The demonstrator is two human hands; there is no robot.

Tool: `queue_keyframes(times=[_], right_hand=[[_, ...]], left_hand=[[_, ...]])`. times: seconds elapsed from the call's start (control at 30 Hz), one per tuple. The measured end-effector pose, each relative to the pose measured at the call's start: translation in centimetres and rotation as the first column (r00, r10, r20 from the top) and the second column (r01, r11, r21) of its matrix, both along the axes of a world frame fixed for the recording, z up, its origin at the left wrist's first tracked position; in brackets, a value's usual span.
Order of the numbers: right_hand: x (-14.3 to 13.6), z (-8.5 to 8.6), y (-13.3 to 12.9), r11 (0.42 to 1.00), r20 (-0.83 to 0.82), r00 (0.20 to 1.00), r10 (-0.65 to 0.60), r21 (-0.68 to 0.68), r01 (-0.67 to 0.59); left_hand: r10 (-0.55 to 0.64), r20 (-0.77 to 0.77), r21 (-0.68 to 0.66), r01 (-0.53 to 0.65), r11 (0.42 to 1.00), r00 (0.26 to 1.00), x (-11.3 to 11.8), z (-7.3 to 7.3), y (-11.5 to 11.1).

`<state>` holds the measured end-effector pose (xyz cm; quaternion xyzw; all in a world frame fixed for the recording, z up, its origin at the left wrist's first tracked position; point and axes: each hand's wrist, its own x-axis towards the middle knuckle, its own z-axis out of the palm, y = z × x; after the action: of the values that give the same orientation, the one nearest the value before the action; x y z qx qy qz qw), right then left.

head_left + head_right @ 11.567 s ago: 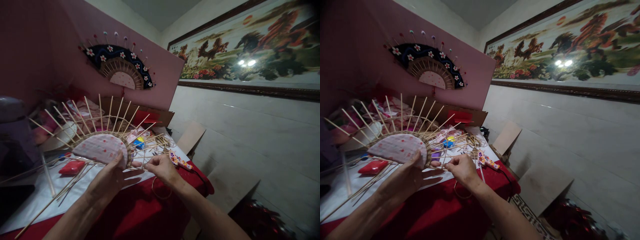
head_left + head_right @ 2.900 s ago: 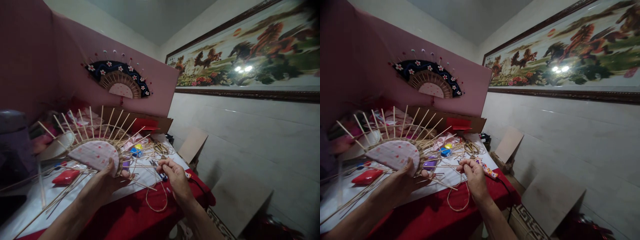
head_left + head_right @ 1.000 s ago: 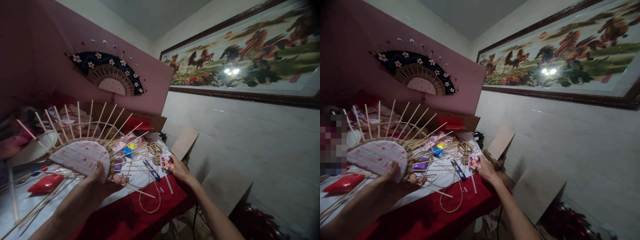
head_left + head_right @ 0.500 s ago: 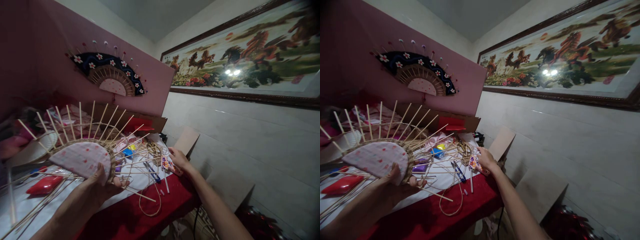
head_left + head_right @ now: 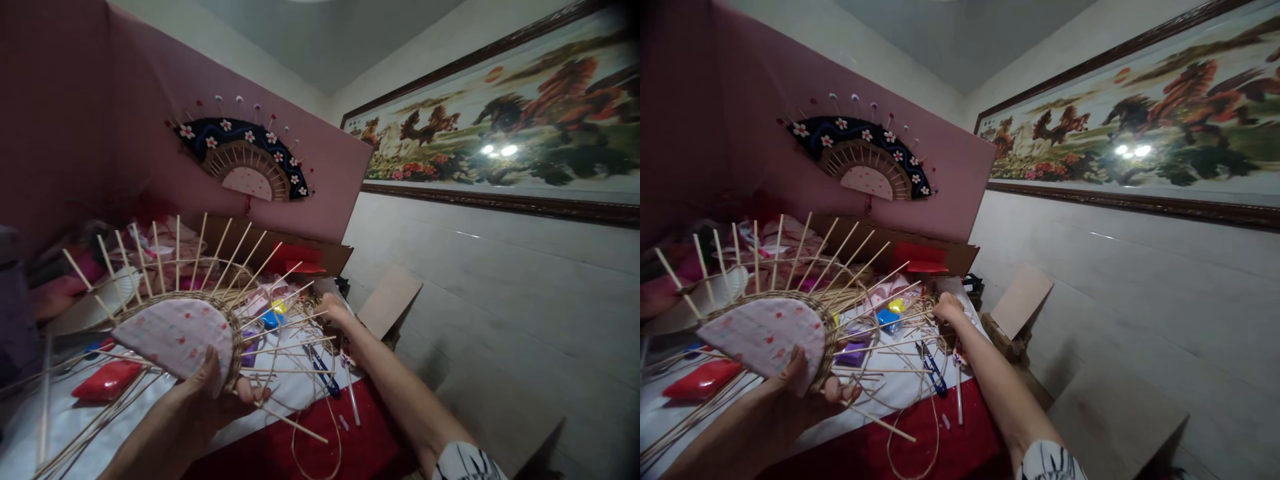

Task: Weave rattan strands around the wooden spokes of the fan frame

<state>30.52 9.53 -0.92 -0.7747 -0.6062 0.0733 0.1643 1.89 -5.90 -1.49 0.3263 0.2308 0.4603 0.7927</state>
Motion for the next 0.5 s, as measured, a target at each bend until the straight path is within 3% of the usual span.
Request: queue_keyframes(times=[0.1, 0.3, 0.4, 0.5], right_hand=[[-1.1, -0.1, 1.8, 0.995, -0.057, 0.998, -0.021, -0.096, 0.015], [-3.6, 0.1, 4.4, 0.987, -0.204, 0.978, 0.049, -0.142, -0.079], [-2.2, 1.4, 4.5, 0.973, -0.253, 0.964, 0.085, -0.189, -0.135], [1.4, 3.3, 3.9, 0.969, -0.239, 0.969, 0.061, -0.218, -0.115]], left_hand=[[0.023, 0.002, -0.031, -0.022, 0.999, 1.000, 0.0, -0.1, 0.2], [0.103, -0.014, -0.033, -0.104, 0.994, 0.995, -0.2, -0.2, 0.3], [0.134, -0.027, -0.036, -0.135, 0.990, 0.991, -0.3, 0.0, 0.3], [0.141, -0.024, -0.058, -0.142, 0.988, 0.990, -0.5, 0.1, 0.5]])
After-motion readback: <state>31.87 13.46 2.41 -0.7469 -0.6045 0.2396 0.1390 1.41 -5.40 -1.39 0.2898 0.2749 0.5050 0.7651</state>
